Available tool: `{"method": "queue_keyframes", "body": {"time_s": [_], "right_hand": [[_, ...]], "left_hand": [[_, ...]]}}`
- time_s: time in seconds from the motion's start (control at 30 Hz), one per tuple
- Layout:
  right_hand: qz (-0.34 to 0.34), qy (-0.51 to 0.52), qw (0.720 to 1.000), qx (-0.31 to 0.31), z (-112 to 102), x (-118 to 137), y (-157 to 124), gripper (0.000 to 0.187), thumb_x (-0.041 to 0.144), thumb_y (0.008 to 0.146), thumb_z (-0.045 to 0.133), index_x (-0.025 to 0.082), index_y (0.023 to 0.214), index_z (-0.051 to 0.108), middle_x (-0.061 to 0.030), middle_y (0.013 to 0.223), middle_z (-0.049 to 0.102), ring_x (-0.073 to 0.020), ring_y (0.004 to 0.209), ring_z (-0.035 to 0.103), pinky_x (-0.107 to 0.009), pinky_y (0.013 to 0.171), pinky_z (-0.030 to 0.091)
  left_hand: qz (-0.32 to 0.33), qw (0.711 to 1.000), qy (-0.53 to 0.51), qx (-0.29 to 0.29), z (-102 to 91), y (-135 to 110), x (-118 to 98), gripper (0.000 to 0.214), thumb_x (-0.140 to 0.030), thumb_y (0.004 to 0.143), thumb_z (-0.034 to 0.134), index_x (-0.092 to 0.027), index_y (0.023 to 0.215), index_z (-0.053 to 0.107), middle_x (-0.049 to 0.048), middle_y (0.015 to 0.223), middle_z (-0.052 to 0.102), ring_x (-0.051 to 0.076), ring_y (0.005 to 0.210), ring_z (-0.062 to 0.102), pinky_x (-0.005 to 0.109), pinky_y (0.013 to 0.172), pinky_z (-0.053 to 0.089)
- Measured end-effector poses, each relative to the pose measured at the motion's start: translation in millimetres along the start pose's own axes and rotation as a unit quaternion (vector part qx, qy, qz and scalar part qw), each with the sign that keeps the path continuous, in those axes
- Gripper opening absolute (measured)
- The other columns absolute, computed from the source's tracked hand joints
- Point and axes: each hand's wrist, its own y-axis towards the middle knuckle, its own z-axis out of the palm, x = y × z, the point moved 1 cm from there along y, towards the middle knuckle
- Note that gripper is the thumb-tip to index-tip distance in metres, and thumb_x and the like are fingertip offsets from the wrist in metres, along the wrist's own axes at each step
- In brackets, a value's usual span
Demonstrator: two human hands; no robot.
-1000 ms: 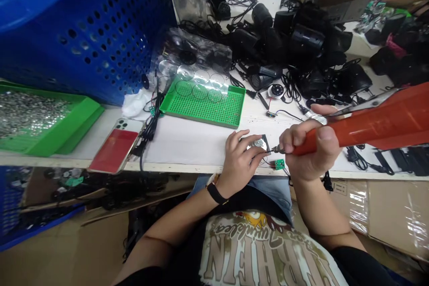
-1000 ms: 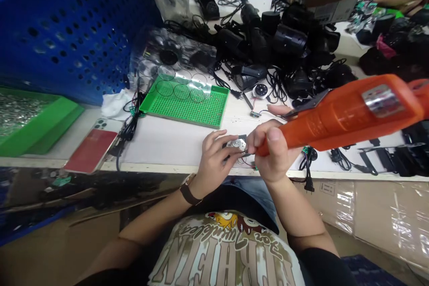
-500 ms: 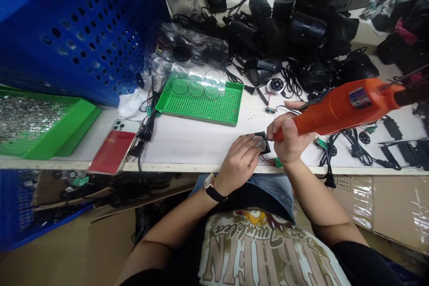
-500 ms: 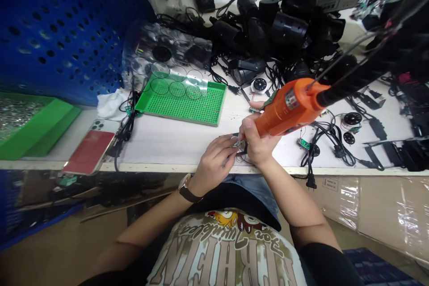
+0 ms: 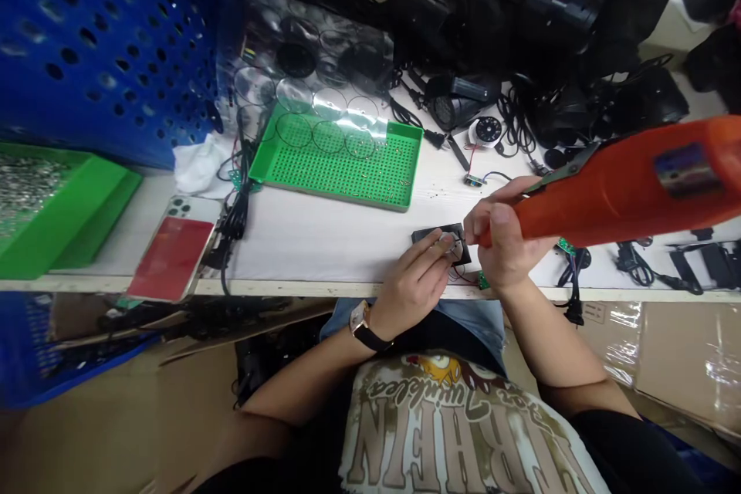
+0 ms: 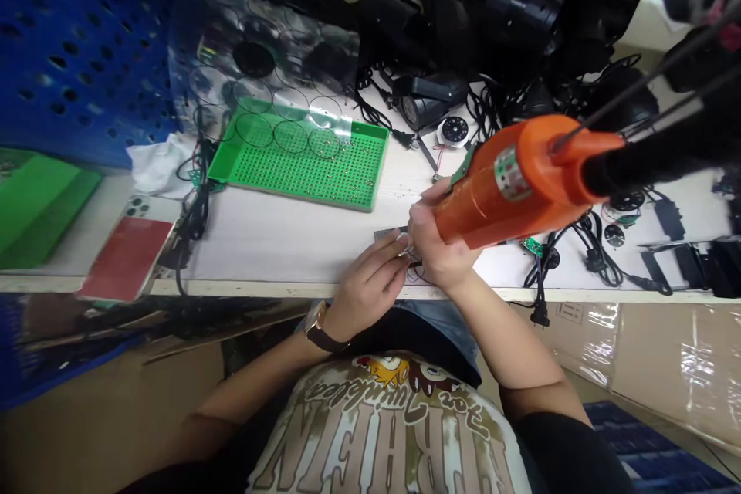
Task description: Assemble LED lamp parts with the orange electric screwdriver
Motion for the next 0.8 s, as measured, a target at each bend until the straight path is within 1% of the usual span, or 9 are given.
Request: {"method": "queue_keyframes", "body": {"time_s": [0.17,0.23,0.33,0.4,0.47,0.53,0.63,0.7,0.8], "right_hand": [[0.028,0.005,1.000,-0.008,-0.5,3.5,6.0,0.025,0.040,0.086,0.076,0.024,0.094,0.058,0.0103,0.056,0.053,-0.0076,0.037,0.048,-0.021,0.036,0.041],[0.020,0.008,0.999,-0.044,0.4,16.6,10.7,0.028,0.043,0.085,0.075,0.024,0.091,0.057,0.0105,0.055,0.053,-0.0078,0.034,0.046,-0.021,0.034,0.039],[0.001,0.035,0.995,-0.090,4.3,43.9,11.3,0.024,0.043,0.083,0.072,0.025,0.089,0.057,0.0116,0.052,0.049,-0.0078,0.032,0.042,-0.022,0.033,0.039],[0.002,0.068,0.995,-0.067,9.2,57.7,5.9,0.018,0.039,0.084,0.070,0.025,0.088,0.059,0.0112,0.052,0.049,-0.0082,0.032,0.042,-0.023,0.034,0.041],[0.000,0.089,0.996,-0.030,15.2,61.9,-2.1,0.015,0.037,0.086,0.069,0.025,0.087,0.059,0.0104,0.053,0.051,-0.0086,0.033,0.044,-0.023,0.036,0.043],[-0.014,0.082,0.996,-0.018,20.8,55.9,-9.5,0.016,0.038,0.086,0.070,0.026,0.088,0.059,0.0102,0.054,0.052,-0.0085,0.034,0.045,-0.023,0.038,0.044],[-0.023,0.037,0.999,-0.023,26.7,35.6,-15.2,0.024,0.046,0.085,0.070,0.027,0.095,0.059,0.0109,0.054,0.050,-0.0084,0.034,0.043,-0.023,0.037,0.042],[-0.013,0.016,1.000,-0.011,28.6,22.5,-15.8,0.028,0.048,0.086,0.070,0.028,0.100,0.059,0.0110,0.054,0.050,-0.0089,0.034,0.042,-0.024,0.036,0.040],[-0.004,0.031,0.999,0.015,28.9,11.3,-15.8,0.027,0.043,0.088,0.070,0.028,0.107,0.058,0.0106,0.055,0.053,-0.0094,0.035,0.045,-0.024,0.037,0.041]], "left_hand": [[-0.015,0.999,-0.028,-0.006,-0.9,2.6,-1.1,0.020,-0.006,0.093,0.064,-0.013,0.111,0.067,0.0145,0.131,0.072,0.028,0.135,0.062,0.045,0.110,0.059],[-0.038,0.997,-0.070,-0.019,-5.0,5.0,-2.1,0.016,-0.007,0.094,0.064,-0.014,0.107,0.068,0.0139,0.128,0.073,0.027,0.132,0.064,0.045,0.108,0.060],[-0.092,0.983,-0.145,-0.066,-15.8,4.7,-4.2,0.018,-0.008,0.094,0.064,-0.017,0.108,0.069,0.0113,0.121,0.075,0.022,0.123,0.069,0.041,0.106,0.061],[-0.118,0.975,-0.168,-0.086,-22.6,1.3,-5.3,0.019,-0.009,0.094,0.066,-0.019,0.109,0.071,0.0085,0.114,0.076,0.019,0.115,0.072,0.038,0.102,0.062],[-0.122,0.976,-0.158,-0.092,-26.8,-3.6,-5.4,0.016,-0.011,0.094,0.068,-0.020,0.107,0.071,0.0067,0.109,0.076,0.018,0.110,0.073,0.038,0.098,0.063],[-0.104,0.985,-0.113,-0.082,-27.2,-8.9,-4.4,0.014,-0.013,0.094,0.069,-0.019,0.106,0.070,0.0068,0.108,0.076,0.020,0.112,0.072,0.042,0.099,0.064],[-0.058,0.996,-0.035,-0.050,-22.9,-16.1,-1.3,0.017,-0.014,0.096,0.066,-0.018,0.112,0.069,0.0084,0.112,0.076,0.024,0.121,0.069,0.048,0.103,0.062],[-0.031,0.999,-0.009,-0.025,-19.1,-19.8,0.9,0.021,-0.012,0.097,0.063,-0.017,0.116,0.069,0.0091,0.117,0.076,0.026,0.126,0.066,0.049,0.105,0.061],[-0.008,1.000,0.006,0.004,-15.3,-23.6,3.4,0.022,-0.010,0.097,0.061,-0.016,0.116,0.069,0.0100,0.121,0.076,0.026,0.130,0.063,0.049,0.108,0.060]]}}
